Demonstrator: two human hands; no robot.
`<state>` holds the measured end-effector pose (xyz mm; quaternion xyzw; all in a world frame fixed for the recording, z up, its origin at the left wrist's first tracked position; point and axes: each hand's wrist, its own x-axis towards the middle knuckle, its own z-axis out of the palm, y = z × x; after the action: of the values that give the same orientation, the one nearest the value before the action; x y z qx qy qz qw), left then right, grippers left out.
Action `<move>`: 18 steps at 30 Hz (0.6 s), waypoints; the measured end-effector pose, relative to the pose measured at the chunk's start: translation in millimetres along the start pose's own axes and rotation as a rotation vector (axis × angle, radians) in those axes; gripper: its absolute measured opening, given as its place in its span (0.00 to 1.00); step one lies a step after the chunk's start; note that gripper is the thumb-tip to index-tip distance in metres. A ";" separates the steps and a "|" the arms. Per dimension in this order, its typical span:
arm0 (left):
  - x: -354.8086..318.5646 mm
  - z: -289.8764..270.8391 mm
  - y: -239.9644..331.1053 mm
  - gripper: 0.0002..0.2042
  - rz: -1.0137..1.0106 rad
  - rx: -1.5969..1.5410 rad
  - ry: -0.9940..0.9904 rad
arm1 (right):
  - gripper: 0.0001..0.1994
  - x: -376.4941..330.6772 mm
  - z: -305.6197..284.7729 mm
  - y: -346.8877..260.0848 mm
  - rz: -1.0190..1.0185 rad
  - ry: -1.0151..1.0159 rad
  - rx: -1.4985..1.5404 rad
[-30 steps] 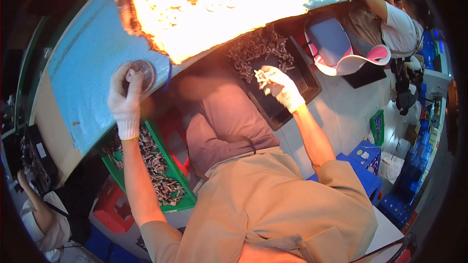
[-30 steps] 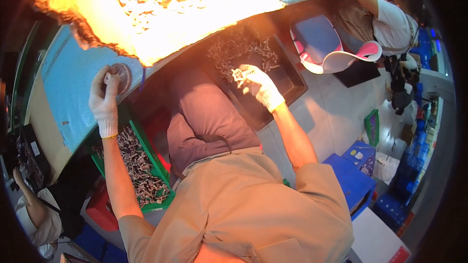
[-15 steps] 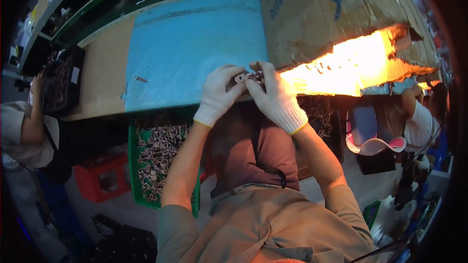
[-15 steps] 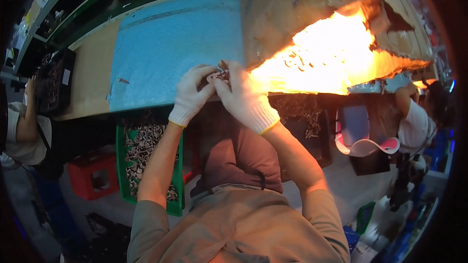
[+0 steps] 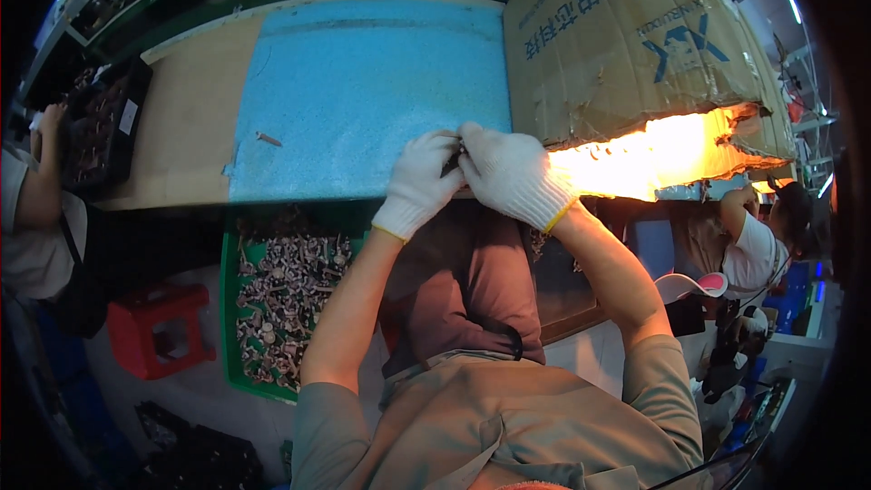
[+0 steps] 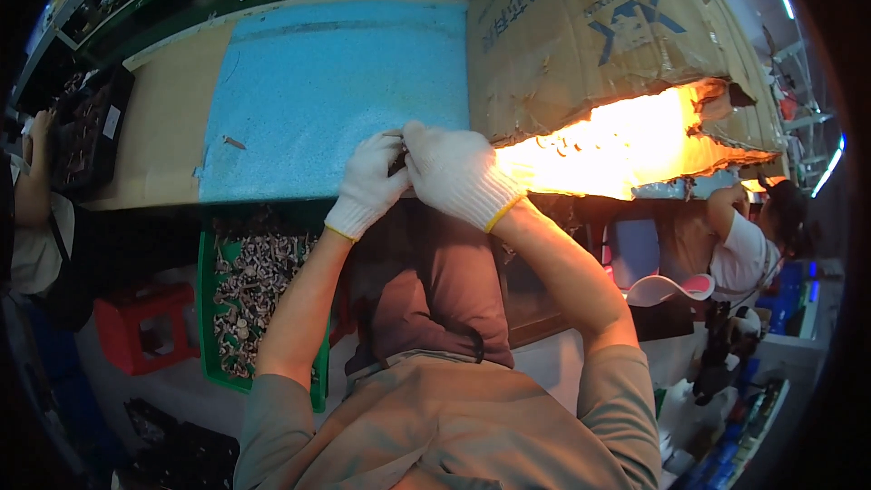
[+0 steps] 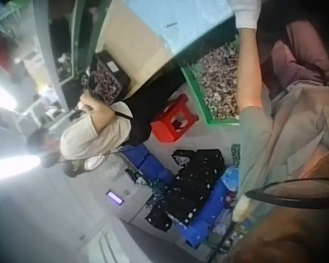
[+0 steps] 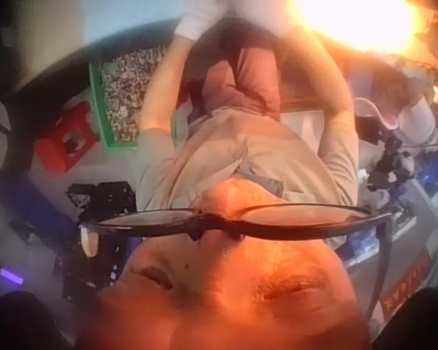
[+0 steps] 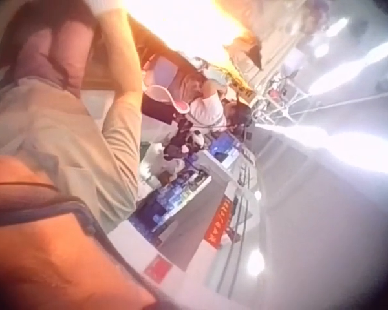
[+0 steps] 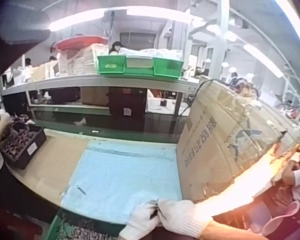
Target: The person inspects and sorts small plastic or rubber parts by hand, using a light box on a factory floor.
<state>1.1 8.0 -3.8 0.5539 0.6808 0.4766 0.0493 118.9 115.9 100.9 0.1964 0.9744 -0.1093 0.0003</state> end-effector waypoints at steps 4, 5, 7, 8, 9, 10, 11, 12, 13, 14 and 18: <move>-10.1 -2.8 0.0 0.20 -0.077 -0.093 -0.005 | 0.14 0.5 7.9 3.2 -0.063 0.029 0.053; -13.1 0.1 7.1 0.22 -0.221 -0.406 0.019 | 0.14 1.4 4.2 4.4 0.009 -0.043 0.051; -22.6 2.9 12.3 0.30 -0.402 -0.970 0.176 | 0.14 2.0 -5.3 -3.7 0.058 -0.097 0.043; -19.2 6.6 9.4 0.30 -0.392 -0.977 0.156 | 0.14 4.1 -8.6 -8.3 0.079 -0.141 0.051; -9.0 8.0 19.1 0.32 -0.400 -1.066 0.255 | 0.14 5.3 -7.3 -7.3 0.102 -0.133 0.046; -2.8 9.0 31.0 0.33 -0.423 -1.150 0.363 | 0.13 4.5 -3.1 -7.2 0.044 -0.095 -0.009; 9.3 10.2 42.8 0.34 -0.440 -1.165 0.340 | 0.11 3.0 0.6 -6.5 -0.015 -0.059 -0.062; 13.1 15.7 42.8 0.34 -0.444 -1.172 0.337 | 0.11 4.6 2.3 -5.4 -0.008 -0.064 -0.064; 15.8 19.9 42.2 0.33 -0.476 -1.185 0.328 | 0.11 5.6 3.0 -5.5 -0.120 -0.118 -0.179; 17.3 22.8 41.8 0.32 -0.507 -1.196 0.320 | 0.10 4.9 4.6 -6.4 -0.235 -0.171 -0.291; 13.9 29.2 30.5 0.31 -0.534 -1.241 0.354 | 0.08 6.1 15.0 -10.4 -0.187 -0.070 -0.205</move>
<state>34.8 34.5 8.3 0.1510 0.3931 0.8323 0.3604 108.7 105.8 88.2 0.0998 0.9939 -0.0153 0.0440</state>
